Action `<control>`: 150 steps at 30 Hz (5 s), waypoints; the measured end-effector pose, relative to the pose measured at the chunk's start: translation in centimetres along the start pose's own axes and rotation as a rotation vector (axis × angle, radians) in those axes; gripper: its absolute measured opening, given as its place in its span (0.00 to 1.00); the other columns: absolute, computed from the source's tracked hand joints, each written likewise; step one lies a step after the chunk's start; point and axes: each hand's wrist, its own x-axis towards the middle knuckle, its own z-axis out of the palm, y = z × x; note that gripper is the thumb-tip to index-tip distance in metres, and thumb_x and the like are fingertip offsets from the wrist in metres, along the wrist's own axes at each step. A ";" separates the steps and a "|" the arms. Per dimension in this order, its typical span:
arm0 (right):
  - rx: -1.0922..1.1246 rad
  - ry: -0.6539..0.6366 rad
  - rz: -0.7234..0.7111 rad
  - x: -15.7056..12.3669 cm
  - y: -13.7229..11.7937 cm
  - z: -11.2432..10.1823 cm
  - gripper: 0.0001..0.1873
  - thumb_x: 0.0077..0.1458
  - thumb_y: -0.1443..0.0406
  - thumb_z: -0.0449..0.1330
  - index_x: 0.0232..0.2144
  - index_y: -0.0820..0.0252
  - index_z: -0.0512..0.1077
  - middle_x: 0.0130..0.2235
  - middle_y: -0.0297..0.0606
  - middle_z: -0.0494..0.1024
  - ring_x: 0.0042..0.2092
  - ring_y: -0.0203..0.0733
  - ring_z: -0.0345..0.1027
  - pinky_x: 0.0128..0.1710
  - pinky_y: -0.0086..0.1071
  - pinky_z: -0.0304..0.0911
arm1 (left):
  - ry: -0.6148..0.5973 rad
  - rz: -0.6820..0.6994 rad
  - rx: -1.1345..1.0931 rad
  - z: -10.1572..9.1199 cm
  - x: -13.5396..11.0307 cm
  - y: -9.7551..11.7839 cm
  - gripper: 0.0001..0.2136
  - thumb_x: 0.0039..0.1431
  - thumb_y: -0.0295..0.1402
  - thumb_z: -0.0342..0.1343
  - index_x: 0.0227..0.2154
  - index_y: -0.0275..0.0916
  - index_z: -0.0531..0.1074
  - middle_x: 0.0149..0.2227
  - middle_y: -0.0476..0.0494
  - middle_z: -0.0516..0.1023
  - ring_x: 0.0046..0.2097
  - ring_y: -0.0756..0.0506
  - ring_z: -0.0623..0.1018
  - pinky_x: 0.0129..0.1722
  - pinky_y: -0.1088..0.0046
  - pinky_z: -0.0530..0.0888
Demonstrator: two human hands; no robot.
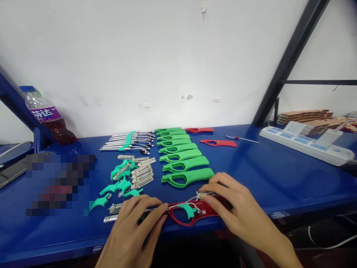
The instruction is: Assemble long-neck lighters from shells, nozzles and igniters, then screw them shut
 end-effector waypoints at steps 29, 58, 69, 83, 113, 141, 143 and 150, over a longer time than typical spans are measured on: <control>0.076 -0.079 -0.010 0.1 0.1 -0.5 0.07 0.75 0.61 0.60 0.44 0.49 0.78 0.43 0.33 0.81 0.46 0.44 0.73 0.49 0.39 0.65 | -0.015 -0.020 -0.034 -0.4 0.3 -0.7 0.10 0.78 0.30 0.54 0.55 0.47 0.77 0.46 0.45 0.78 0.46 0.45 0.79 0.46 0.71 0.78; 0.016 -0.093 -0.090 0.1 -0.5 -0.6 0.11 0.74 0.65 0.58 0.40 0.53 0.80 0.40 0.37 0.74 0.42 0.43 0.69 0.40 0.37 0.64 | 0.013 0.012 -0.033 -0.5 0.1 -0.5 0.16 0.75 0.21 0.54 0.57 0.45 0.76 0.47 0.43 0.76 0.47 0.45 0.78 0.48 0.70 0.78; -0.080 -0.091 -0.074 0.2 -0.6 -0.4 0.10 0.73 0.67 0.58 0.40 0.51 0.78 0.38 0.35 0.75 0.40 0.44 0.69 0.55 0.50 0.62 | 0.008 0.008 0.036 -0.5 -0.1 -0.6 0.15 0.75 0.24 0.54 0.58 0.44 0.76 0.47 0.43 0.79 0.47 0.43 0.80 0.50 0.65 0.77; -0.034 -0.090 -0.072 0.4 -0.8 -0.5 0.09 0.71 0.70 0.59 0.38 0.53 0.75 0.38 0.35 0.75 0.41 0.45 0.67 0.45 0.42 0.62 | -0.010 0.144 0.028 1.4 2.2 3.3 0.19 0.72 0.25 0.54 0.63 0.36 0.72 0.56 0.32 0.79 0.57 0.37 0.80 0.55 0.61 0.81; -0.012 -0.070 -0.076 0.2 -0.8 -0.3 0.09 0.70 0.71 0.59 0.37 0.55 0.74 0.38 0.33 0.74 0.40 0.42 0.66 0.45 0.40 0.60 | -0.276 -0.024 -0.124 0.8 4.6 4.1 0.14 0.66 0.22 0.61 0.50 0.44 0.73 0.48 0.45 0.78 0.47 0.39 0.77 0.45 0.60 0.78; -0.004 -0.072 -0.069 0.2 -0.6 -0.2 0.09 0.72 0.70 0.59 0.38 0.53 0.75 0.38 0.34 0.74 0.41 0.43 0.66 0.43 0.39 0.59 | -0.226 0.055 -0.066 1.1 4.2 3.8 0.16 0.68 0.21 0.57 0.53 0.44 0.74 0.45 0.44 0.78 0.42 0.41 0.77 0.41 0.62 0.73; 0.001 -0.072 -0.067 0.2 -0.5 -0.2 0.09 0.72 0.69 0.58 0.39 0.53 0.75 0.38 0.33 0.74 0.41 0.43 0.66 0.43 0.39 0.59 | -0.219 0.061 -0.063 1.1 4.1 3.7 0.15 0.68 0.21 0.57 0.53 0.44 0.74 0.46 0.44 0.78 0.42 0.40 0.77 0.41 0.62 0.73; 0.003 -0.075 -0.068 0.2 -0.6 -0.3 0.08 0.72 0.69 0.58 0.39 0.53 0.75 0.38 0.33 0.74 0.41 0.42 0.67 0.44 0.40 0.60 | -0.225 0.068 -0.061 1.0 4.0 3.8 0.16 0.68 0.21 0.57 0.54 0.43 0.73 0.46 0.42 0.78 0.43 0.40 0.77 0.41 0.62 0.75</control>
